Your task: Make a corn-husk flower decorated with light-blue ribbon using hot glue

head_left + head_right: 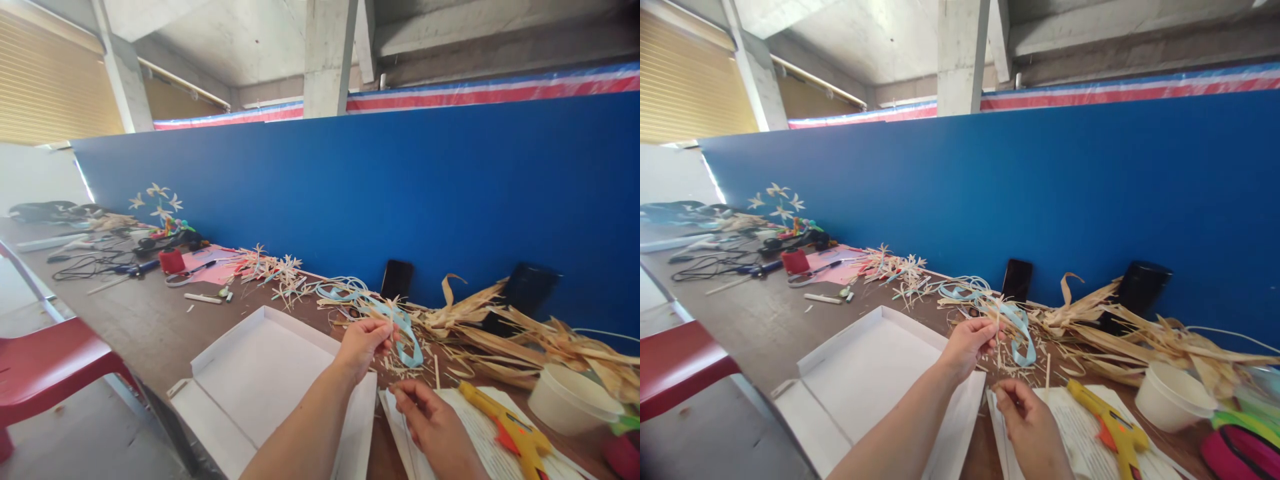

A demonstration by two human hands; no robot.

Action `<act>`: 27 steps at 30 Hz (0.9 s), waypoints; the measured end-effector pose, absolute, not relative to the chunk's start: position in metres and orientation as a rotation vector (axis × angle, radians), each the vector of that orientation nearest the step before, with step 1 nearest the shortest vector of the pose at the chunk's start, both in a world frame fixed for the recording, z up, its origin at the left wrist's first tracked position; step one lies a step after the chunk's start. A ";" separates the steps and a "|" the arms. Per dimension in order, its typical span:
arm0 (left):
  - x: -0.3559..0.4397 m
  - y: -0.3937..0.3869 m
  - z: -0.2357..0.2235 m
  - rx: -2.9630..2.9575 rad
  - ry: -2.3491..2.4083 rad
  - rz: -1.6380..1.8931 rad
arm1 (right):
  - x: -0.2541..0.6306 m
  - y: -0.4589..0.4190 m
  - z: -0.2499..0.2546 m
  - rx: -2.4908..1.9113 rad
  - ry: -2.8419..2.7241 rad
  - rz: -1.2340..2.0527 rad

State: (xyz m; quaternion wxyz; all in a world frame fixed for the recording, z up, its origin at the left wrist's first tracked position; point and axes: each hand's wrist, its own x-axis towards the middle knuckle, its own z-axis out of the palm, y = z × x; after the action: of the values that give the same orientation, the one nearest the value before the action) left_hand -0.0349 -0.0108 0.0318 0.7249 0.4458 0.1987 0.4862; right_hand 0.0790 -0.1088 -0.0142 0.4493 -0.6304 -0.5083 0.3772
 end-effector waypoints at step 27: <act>-0.045 -0.019 0.050 0.619 0.236 1.045 | 0.083 -0.095 0.085 -1.266 -0.868 0.713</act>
State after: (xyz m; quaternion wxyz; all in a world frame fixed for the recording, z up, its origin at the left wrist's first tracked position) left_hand -0.0453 -0.0189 0.0496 0.8148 0.2902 0.1104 0.4896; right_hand 0.0827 -0.0951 0.0852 0.6628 -0.5601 -0.3840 0.3153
